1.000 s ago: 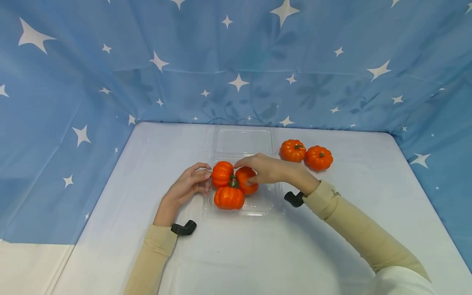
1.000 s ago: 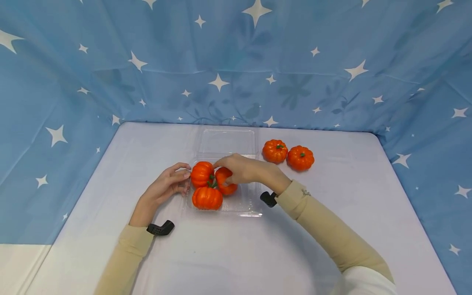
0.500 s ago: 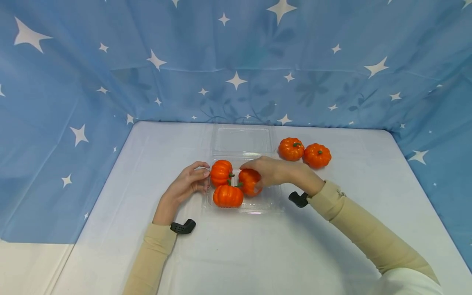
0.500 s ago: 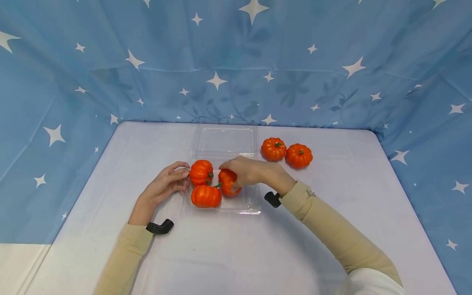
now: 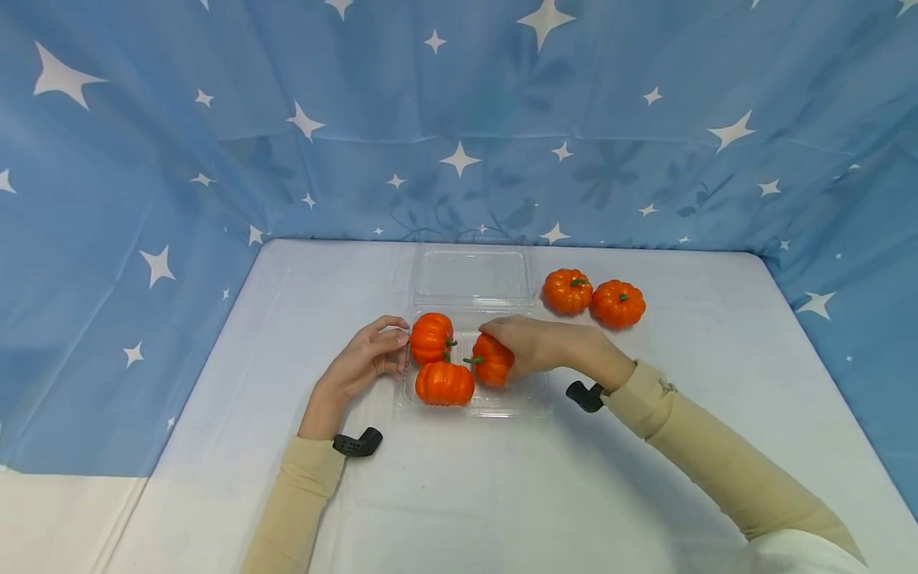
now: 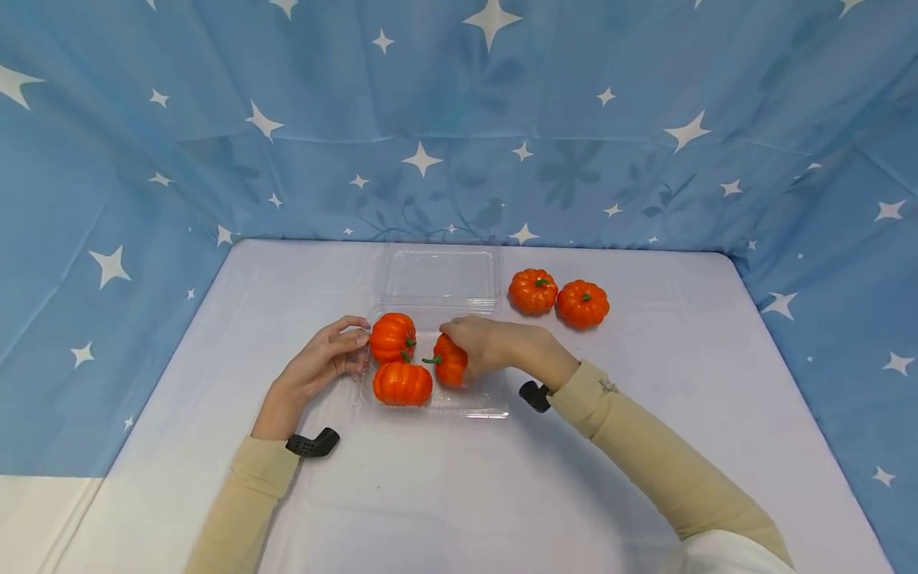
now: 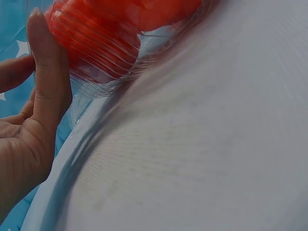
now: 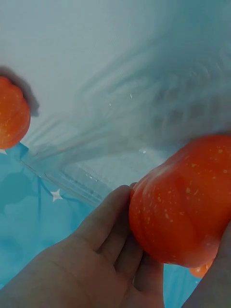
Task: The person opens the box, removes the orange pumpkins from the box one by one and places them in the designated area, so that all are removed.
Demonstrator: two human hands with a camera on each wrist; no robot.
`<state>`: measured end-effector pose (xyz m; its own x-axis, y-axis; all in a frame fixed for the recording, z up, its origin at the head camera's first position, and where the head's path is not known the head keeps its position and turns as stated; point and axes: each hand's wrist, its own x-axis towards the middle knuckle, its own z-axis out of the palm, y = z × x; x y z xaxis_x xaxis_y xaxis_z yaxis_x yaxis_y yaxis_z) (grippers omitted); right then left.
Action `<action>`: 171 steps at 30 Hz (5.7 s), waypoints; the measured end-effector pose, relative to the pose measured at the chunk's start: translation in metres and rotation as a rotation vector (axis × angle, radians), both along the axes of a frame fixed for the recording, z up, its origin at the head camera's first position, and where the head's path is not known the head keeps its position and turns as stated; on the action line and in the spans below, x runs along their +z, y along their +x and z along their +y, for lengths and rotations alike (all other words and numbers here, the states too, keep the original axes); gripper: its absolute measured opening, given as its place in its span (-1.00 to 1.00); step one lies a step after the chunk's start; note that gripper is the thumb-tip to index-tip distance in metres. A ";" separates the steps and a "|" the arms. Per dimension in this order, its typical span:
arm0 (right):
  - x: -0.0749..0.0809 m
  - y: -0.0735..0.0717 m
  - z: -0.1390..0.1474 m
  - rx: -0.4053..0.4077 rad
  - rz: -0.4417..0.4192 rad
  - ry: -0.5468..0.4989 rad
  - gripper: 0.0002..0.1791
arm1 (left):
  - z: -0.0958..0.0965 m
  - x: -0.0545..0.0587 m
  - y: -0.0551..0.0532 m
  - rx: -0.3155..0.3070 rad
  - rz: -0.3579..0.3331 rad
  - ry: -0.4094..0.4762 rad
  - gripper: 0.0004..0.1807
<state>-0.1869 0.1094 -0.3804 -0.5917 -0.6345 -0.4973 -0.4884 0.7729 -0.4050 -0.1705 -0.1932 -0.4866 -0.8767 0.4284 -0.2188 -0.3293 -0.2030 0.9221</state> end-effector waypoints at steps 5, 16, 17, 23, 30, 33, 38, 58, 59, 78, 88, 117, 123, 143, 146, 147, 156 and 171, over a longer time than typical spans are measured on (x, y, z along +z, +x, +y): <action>-0.003 0.001 0.002 -0.017 0.014 0.009 -0.06 | -0.003 -0.003 -0.001 -0.006 0.009 -0.010 -0.76; -0.020 0.008 0.020 -0.074 0.061 -0.158 -0.12 | -0.001 -0.003 0.004 -0.012 0.009 -0.003 -0.78; -0.022 0.008 0.022 -0.079 0.065 -0.182 -0.13 | -0.001 -0.002 0.004 -0.010 0.010 -0.004 -0.78; -0.028 0.009 0.032 -0.121 0.070 -0.294 -0.12 | 0.000 0.001 0.003 -0.001 0.013 -0.006 -0.80; -0.030 0.014 0.043 -0.177 0.106 -0.404 -0.07 | 0.000 0.001 0.001 -0.007 0.005 0.014 -0.79; -0.029 0.017 0.048 -0.210 0.117 -0.442 -0.05 | 0.000 0.001 0.001 -0.011 0.006 0.019 -0.79; -0.029 0.020 0.055 -0.236 0.134 -0.509 -0.06 | 0.000 0.001 0.001 -0.011 0.001 0.036 -0.80; -0.031 0.031 0.106 -0.431 0.174 -0.614 -0.07 | 0.000 0.002 0.002 -0.010 -0.005 0.039 -0.78; -0.032 0.031 0.108 -0.443 0.179 -0.618 -0.06 | 0.000 0.002 0.002 -0.010 -0.003 0.039 -0.78; -0.057 0.047 0.139 -0.660 0.175 -0.571 -0.10 | 0.000 -0.001 0.001 -0.021 0.000 0.055 -0.78; -0.072 0.038 0.132 -0.687 0.154 -0.545 -0.04 | -0.001 0.000 0.001 -0.019 -0.003 0.048 -0.79; -0.081 0.021 0.119 -0.703 0.224 -0.420 0.08 | 0.000 0.001 0.001 -0.022 -0.006 0.053 -0.75; -0.081 0.021 0.117 -0.703 0.239 -0.415 0.13 | -0.001 0.002 0.001 -0.020 -0.004 0.052 -0.76; -0.048 0.040 0.103 -0.576 0.438 -0.458 -0.06 | -0.001 0.001 0.002 -0.019 -0.004 0.044 -0.78; -0.040 0.043 0.097 -0.547 0.456 -0.479 -0.08 | -0.001 0.001 0.002 -0.018 -0.002 0.041 -0.77; -0.037 0.044 0.095 -0.541 0.459 -0.485 -0.08 | -0.001 0.001 0.001 -0.019 -0.001 0.041 -0.76; -0.019 0.045 0.075 -0.502 0.371 -0.529 -0.14 | -0.001 -0.001 -0.001 -0.024 0.000 0.043 -0.76; 0.000 0.037 0.027 -0.486 -0.011 -0.505 -0.22 | -0.001 0.002 -0.002 -0.015 -0.014 0.016 -0.77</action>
<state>-0.1503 0.1367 -0.3803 -0.8636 -0.4542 -0.2190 -0.1287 0.6185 -0.7751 -0.1724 -0.1944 -0.4850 -0.8670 0.4451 -0.2242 -0.3453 -0.2122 0.9142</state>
